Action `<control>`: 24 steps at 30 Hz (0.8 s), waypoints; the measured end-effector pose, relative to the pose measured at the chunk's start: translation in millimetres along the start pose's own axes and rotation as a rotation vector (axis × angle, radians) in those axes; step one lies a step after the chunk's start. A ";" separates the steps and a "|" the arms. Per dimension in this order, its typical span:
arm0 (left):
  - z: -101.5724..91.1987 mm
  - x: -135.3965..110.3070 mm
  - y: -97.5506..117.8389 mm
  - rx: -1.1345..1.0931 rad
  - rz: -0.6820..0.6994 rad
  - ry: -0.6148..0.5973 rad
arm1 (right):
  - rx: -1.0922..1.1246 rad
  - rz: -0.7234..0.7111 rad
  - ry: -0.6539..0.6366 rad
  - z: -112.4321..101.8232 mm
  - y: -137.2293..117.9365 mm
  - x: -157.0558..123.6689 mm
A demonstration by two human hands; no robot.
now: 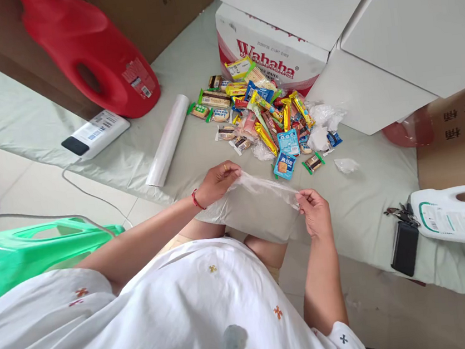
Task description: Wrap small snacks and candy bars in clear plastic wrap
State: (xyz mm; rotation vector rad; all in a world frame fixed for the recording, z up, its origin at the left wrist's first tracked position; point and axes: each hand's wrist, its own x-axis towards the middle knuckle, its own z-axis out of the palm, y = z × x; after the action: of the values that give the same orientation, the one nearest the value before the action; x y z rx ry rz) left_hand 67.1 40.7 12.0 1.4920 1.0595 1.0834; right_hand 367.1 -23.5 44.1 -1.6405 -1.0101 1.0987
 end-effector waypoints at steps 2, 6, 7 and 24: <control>-6.9 -3.8 1.9 -0.076 -0.097 0.004 | 0.049 0.020 0.005 -11.2 -4.4 -7.4; -15.0 -6.9 7.8 -0.046 -0.134 0.069 | 0.069 -0.050 0.036 -21.8 -14.6 -20.1; -16.0 -7.3 10.9 -0.061 -0.129 0.085 | 0.085 -0.092 0.031 -23.1 -17.5 -23.1; 25.9 -23.9 26.4 -0.513 -0.753 0.267 | -0.635 -0.746 0.098 73.1 12.7 -73.1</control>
State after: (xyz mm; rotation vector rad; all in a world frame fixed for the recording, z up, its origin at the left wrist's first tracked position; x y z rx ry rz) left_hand 89.6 8.3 31.6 0.4702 1.2579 0.9082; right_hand 279.4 -78.6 33.0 -1.5260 -1.8241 0.1945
